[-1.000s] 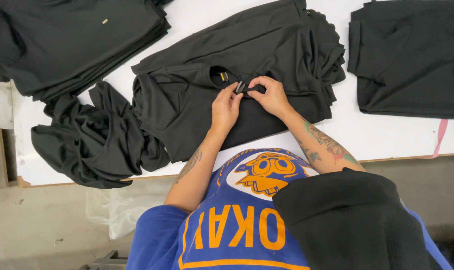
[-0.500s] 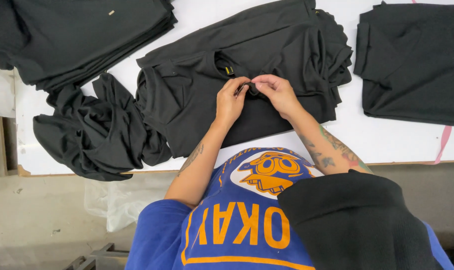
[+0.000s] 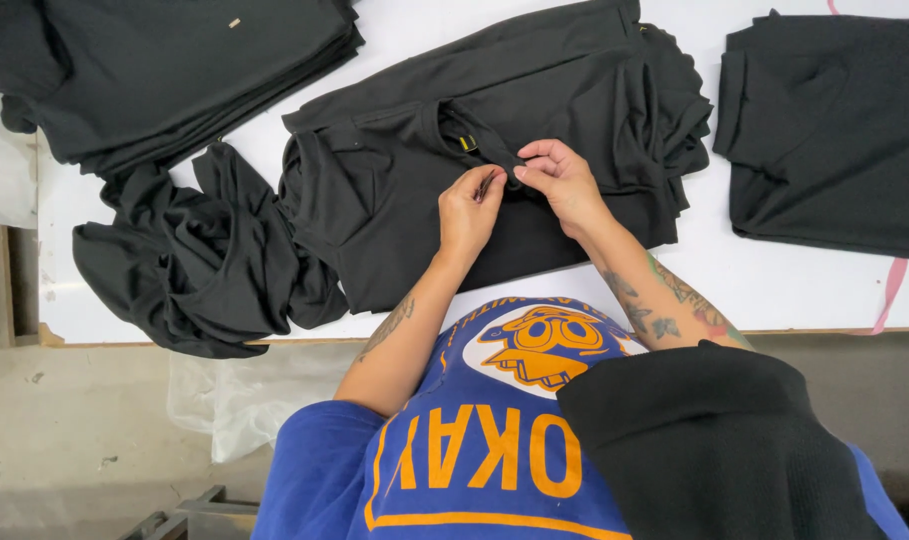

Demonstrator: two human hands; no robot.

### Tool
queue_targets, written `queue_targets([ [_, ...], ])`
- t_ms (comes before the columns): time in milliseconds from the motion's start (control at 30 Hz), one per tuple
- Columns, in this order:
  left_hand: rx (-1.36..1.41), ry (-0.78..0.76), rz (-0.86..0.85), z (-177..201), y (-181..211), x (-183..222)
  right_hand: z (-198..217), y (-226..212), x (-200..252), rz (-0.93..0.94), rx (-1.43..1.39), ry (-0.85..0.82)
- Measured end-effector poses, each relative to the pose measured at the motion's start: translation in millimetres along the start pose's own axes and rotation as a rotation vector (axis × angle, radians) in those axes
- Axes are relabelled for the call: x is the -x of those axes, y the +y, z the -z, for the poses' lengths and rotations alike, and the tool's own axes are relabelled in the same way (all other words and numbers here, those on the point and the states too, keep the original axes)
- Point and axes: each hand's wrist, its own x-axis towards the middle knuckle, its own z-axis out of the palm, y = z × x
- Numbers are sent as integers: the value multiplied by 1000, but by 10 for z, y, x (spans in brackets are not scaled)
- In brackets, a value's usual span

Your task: Trimming loose threads from black t-shirts using small snips on a work table in a factory setting.

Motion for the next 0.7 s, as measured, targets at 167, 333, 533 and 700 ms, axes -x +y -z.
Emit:
queue_targets([
  [167,-41,57,-90,-78,-95,-48,-34,-24,57,27,77,2],
  [333,-187,102,28,484,34,-76,234,-333,285,422,685,187],
  [533,-730,200,8,1772,-647,653,1190,-9,879,321,1086,513],
  [700,-468,0,398,1775,-603,1207,1323,352,1180,98,918,523],
])
